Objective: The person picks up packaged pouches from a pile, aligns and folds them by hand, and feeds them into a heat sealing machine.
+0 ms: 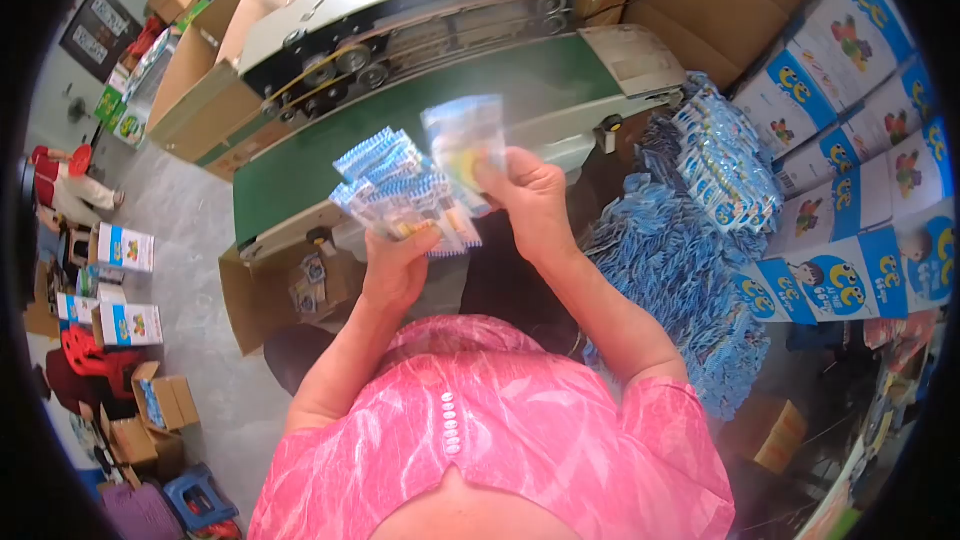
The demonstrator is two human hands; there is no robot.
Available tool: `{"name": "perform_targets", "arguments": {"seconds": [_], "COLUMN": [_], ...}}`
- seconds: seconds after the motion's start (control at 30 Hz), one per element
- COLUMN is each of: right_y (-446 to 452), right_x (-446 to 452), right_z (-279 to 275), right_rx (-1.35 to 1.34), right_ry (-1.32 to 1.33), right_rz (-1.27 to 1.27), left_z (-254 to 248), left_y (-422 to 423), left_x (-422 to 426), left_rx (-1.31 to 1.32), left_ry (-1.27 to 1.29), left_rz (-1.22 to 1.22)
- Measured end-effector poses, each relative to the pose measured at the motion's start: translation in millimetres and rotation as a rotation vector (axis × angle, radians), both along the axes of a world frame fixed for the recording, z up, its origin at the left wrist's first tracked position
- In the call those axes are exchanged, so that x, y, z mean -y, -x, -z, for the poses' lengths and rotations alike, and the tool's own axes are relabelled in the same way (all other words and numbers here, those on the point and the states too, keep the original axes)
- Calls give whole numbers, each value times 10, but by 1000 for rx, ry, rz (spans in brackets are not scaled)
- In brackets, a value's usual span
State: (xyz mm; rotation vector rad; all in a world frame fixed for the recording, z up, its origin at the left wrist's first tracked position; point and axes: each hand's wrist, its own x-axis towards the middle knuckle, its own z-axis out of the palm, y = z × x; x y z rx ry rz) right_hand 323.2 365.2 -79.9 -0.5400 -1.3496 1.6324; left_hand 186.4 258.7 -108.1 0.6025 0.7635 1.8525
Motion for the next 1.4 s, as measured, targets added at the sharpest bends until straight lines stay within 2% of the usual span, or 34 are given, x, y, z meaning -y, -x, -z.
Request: {"name": "perform_targets", "arguments": {"seconds": [0.1, 0.27, 0.53, 0.67, 0.83, 1.2, 1.4], "right_y": [-149, -544, -370, -192, 73, 611, 1084], "right_x": [-405, -1741, -2568, -2576, -2421, -1947, -1560], "right_z": [-127, 106, 165, 164, 217, 251, 222], "right_rx": [59, 183, 370, 456, 434, 438, 404], "right_ry": [213, 144, 175, 177, 159, -25, 30], "right_rz": [233, 403, 369, 288, 222, 148, 69], "left_z": [11, 40, 57, 63, 81, 61, 64], "left_y": [-35, 0, 60, 123, 192, 290, 380], "left_x": [-15, 19, 72, 118, 201, 271, 379], "left_rx": [-2, 3, -18, -24, -21, -31, -38], "left_ry": [-22, -12, 38, 50, 56, 27, 42], "left_rz": [27, 71, 137, 148, 130, 89, 31]}}
